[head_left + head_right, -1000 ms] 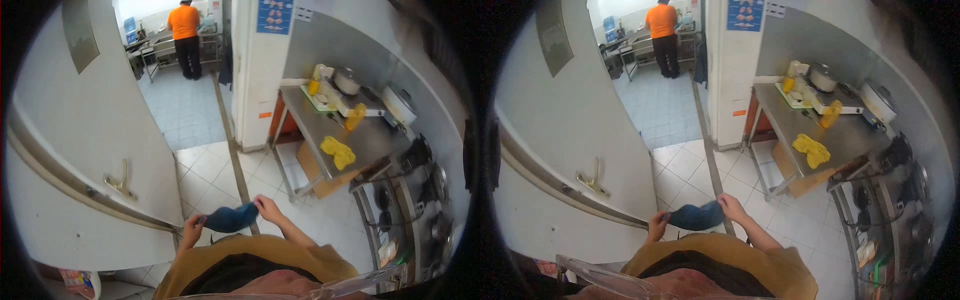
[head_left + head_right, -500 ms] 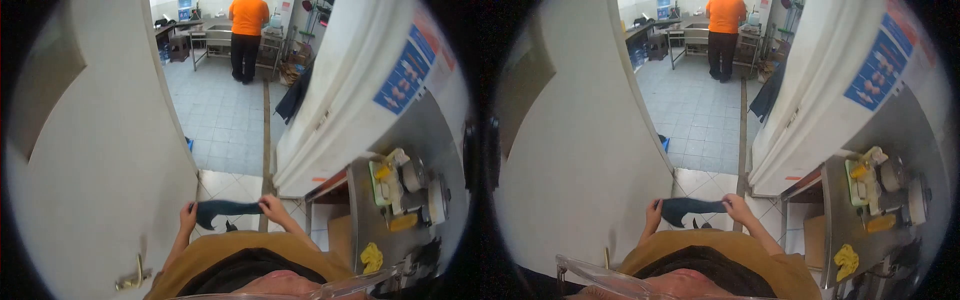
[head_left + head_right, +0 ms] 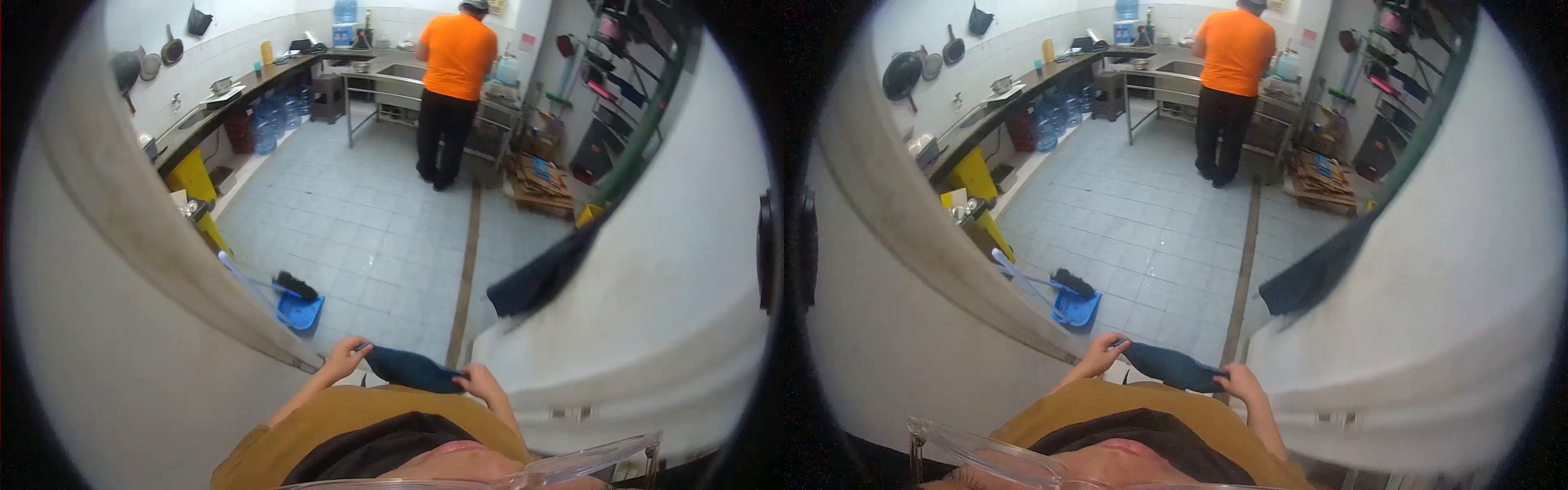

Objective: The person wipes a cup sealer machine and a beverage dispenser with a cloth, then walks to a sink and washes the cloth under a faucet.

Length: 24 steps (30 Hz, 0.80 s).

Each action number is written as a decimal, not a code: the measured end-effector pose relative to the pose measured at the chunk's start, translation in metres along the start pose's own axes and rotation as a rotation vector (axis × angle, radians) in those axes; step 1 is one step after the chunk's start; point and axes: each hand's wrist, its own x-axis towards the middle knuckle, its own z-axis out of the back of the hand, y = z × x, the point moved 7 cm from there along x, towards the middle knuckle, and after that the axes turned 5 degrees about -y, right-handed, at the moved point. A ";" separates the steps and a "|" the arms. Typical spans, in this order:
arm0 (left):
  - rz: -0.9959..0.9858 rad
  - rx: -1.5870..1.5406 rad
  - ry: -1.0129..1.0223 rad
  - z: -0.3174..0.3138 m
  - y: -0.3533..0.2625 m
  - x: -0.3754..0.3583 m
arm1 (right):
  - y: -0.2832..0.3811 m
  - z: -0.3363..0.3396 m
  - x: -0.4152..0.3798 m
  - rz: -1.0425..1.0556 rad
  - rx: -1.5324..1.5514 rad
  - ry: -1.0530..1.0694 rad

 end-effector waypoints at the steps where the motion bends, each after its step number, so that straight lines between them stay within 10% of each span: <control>1: 0.045 -0.002 -0.021 0.014 -0.001 0.025 | 0.009 0.009 0.048 0.024 -0.010 0.050; 10: 0.322 -0.172 -0.683 0.161 0.092 0.187 | 0.165 0.083 0.406 0.660 0.112 0.037; 13: 0.332 -0.173 -0.750 0.187 0.140 0.260 | 0.158 0.069 0.502 0.584 0.130 0.152; 24: 0.050 -0.210 -0.084 0.174 0.132 0.746 | 0.037 0.212 0.756 0.051 0.210 -0.331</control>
